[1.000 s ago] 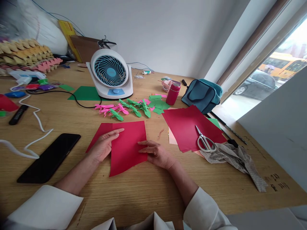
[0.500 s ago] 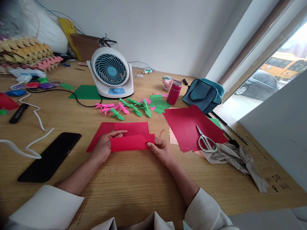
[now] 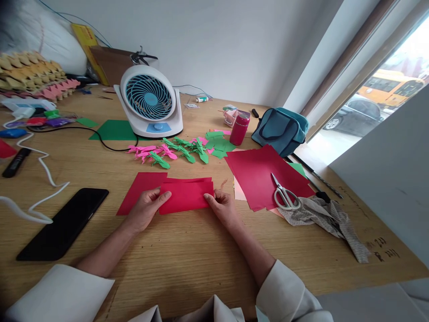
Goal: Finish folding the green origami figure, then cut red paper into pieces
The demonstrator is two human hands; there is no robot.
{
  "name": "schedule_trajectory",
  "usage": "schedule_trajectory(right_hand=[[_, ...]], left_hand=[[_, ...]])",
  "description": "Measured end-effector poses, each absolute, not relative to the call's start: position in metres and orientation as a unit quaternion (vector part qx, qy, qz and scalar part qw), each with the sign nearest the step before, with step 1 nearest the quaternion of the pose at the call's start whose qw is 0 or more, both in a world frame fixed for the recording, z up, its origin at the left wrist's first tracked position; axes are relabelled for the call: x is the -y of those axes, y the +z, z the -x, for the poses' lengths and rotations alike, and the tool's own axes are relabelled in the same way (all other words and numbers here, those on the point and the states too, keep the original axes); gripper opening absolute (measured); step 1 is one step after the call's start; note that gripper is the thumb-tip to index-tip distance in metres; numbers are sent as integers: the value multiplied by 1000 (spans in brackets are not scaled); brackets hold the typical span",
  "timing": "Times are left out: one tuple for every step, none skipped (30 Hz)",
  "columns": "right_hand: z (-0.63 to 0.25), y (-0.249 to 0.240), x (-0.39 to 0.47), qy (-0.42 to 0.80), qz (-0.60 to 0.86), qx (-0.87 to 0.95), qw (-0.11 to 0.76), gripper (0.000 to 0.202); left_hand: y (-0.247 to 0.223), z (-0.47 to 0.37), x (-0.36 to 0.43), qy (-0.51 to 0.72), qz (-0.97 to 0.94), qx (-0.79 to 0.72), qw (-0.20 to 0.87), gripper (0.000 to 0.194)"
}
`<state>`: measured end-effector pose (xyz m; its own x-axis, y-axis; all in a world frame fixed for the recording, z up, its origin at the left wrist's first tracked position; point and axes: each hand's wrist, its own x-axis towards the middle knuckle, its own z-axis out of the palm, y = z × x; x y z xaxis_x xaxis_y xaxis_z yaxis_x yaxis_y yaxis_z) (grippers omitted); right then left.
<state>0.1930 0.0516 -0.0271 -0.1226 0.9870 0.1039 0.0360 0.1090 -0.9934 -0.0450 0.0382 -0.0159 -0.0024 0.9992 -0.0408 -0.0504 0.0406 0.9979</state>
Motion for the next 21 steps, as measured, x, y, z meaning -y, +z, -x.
schedule_trajectory(right_hand=[[-193, -28, -52, 487, 454, 565, 487, 48], [-193, -29, -52, 483, 455, 564, 491, 47], [-193, -30, -53, 479, 457, 563, 495, 47], [-193, -31, -54, 474, 459, 562, 499, 47], [-193, -32, -55, 469, 460, 560, 504, 47], [-193, -33, -55, 465, 462, 559, 508, 47], [-193, -33, -56, 458, 464, 558, 513, 47], [-193, -33, -56, 449, 465, 557, 522, 46], [-193, -32, -56, 441, 463, 556, 532, 44], [-193, -30, -56, 437, 458, 554, 541, 42], [-193, -28, -55, 441, 453, 549, 547, 41], [-192, -26, -54, 455, 447, 540, 549, 40], [-192, -24, -52, 476, 442, 528, 547, 39], [-191, -22, -51, 498, 440, 516, 541, 39], [-191, -20, -50, 517, 439, 504, 535, 40], [-190, -19, -48, 528, 439, 494, 532, 40], [-189, -18, -47, 534, 440, 487, 533, 41], [-189, -18, -47, 537, 439, 481, 536, 41], [-188, -18, -46, 539, 439, 477, 538, 41], [-188, -19, -46, 540, 437, 473, 541, 41], [-188, -20, -46, 542, 435, 470, 544, 40]], left_hand=[[-15, 44, -38, 499, -485, -488, 526, 39], [-15, 42, -38, 497, -491, -481, 530, 39], [-15, 41, -38, 497, -492, -480, 530, 39], [-16, 41, -38, 500, -487, -485, 527, 39], [-16, 41, -38, 500, -483, -493, 523, 39], [-16, 41, -38, 499, -481, -499, 520, 39], [-16, 41, -38, 499, -481, -504, 516, 39], [-17, 41, -38, 498, -482, -506, 515, 39], [-17, 41, -38, 498, -483, -505, 514, 39], [-18, 41, -38, 498, -484, -502, 515, 39], [-18, 41, -38, 499, -486, -500, 514, 39], [-19, 41, -38, 498, -489, -500, 512, 39], [-19, 41, -38, 497, -491, -503, 509, 39], [-19, 41, -38, 496, -494, -507, 504, 39], [-20, 41, -38, 493, -497, -511, 498, 39], [-19, 41, -37, 491, -501, -515, 492, 38], [-19, 40, -37, 491, -507, -519, 482, 38], [-18, 40, -37, 493, -513, -522, 471, 36], [-17, 40, -37, 495, -520, -524, 457, 35], [-16, 41, -37, 498, -528, -527, 443, 33], [-15, 41, -37, 501, -534, -528, 430, 32]])
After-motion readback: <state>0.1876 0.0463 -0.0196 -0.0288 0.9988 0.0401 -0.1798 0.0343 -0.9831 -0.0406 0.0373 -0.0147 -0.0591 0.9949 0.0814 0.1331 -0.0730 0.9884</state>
